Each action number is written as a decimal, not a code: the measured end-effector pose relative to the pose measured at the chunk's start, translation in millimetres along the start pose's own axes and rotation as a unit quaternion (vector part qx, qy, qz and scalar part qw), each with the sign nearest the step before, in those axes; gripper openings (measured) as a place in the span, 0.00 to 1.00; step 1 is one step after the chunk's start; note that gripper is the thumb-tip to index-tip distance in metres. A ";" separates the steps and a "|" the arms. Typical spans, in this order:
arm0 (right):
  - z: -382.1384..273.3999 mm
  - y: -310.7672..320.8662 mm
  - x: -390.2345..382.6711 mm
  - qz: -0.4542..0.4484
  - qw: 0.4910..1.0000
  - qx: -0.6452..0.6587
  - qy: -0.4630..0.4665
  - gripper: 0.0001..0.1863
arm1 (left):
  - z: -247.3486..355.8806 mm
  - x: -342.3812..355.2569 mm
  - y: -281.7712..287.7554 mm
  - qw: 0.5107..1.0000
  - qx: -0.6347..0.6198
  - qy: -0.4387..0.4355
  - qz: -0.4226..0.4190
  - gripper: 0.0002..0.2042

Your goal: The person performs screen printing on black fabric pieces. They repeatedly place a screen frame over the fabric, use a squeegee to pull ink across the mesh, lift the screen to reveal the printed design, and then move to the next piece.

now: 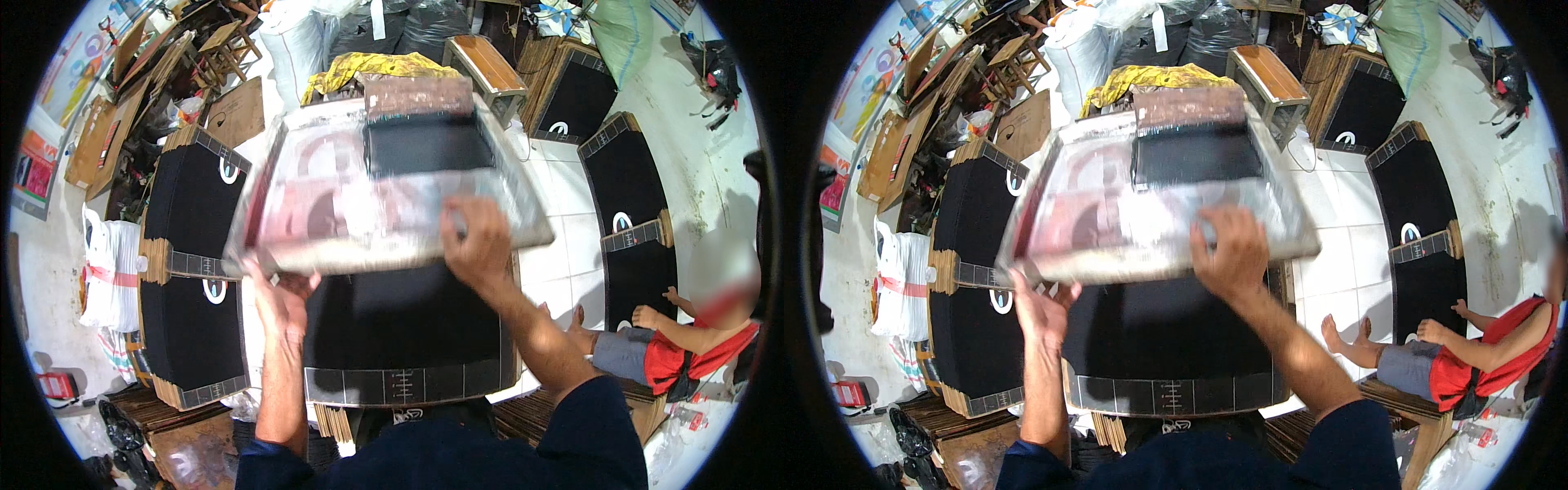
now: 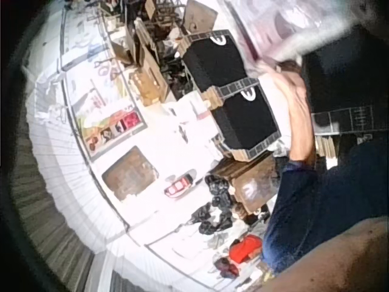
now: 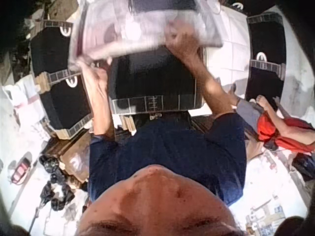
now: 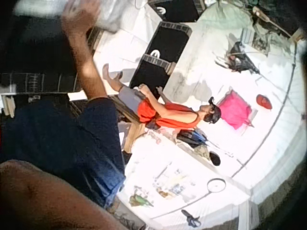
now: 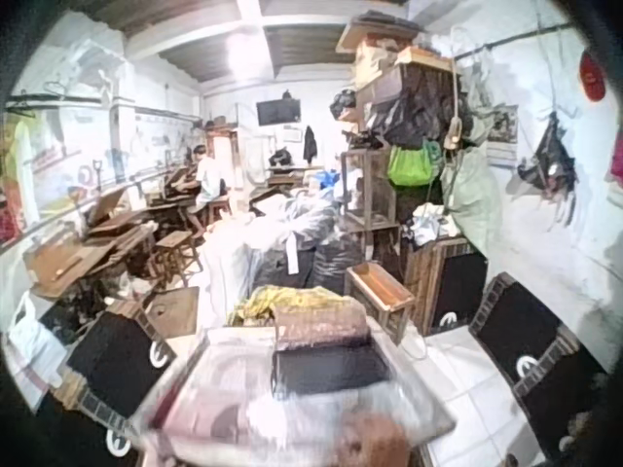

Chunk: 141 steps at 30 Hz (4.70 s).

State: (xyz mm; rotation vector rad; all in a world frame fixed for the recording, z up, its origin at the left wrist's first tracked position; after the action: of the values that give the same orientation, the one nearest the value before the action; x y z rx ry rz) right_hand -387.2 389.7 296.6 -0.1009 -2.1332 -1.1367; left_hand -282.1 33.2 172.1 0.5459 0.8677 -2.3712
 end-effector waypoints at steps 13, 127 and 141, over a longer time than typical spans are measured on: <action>193.0 -245.2 164.4 -0.174 0.965 -0.142 0.135 0.44 | -37.8 26.1 132.7 0.716 0.532 -0.223 0.394 0.29; 2.6 90.0 281.5 0.010 0.989 -0.146 -0.020 0.21 | -288.5 -46.7 573.2 0.839 0.426 0.222 0.257 0.10; 17.6 78.3 326.4 -0.055 0.986 -0.147 0.057 0.29 | -237.8 -107.2 509.9 0.718 0.583 -0.012 0.381 0.18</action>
State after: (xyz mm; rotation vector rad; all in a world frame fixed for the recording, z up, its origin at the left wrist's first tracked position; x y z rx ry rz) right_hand -611.4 370.4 546.3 -0.0508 -1.8796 -1.4812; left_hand 157.7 -92.8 -172.4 1.0491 -0.9108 -1.8030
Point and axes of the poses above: each hand's wrist, its own x-axis towards the middle knuckle, its own y-axis out of the back of the hand, z = x × y, the point moved 10 cm from there along x, towards the middle knuckle, and after that the axes turned 11 degrees about y, right-handed, at the moved point
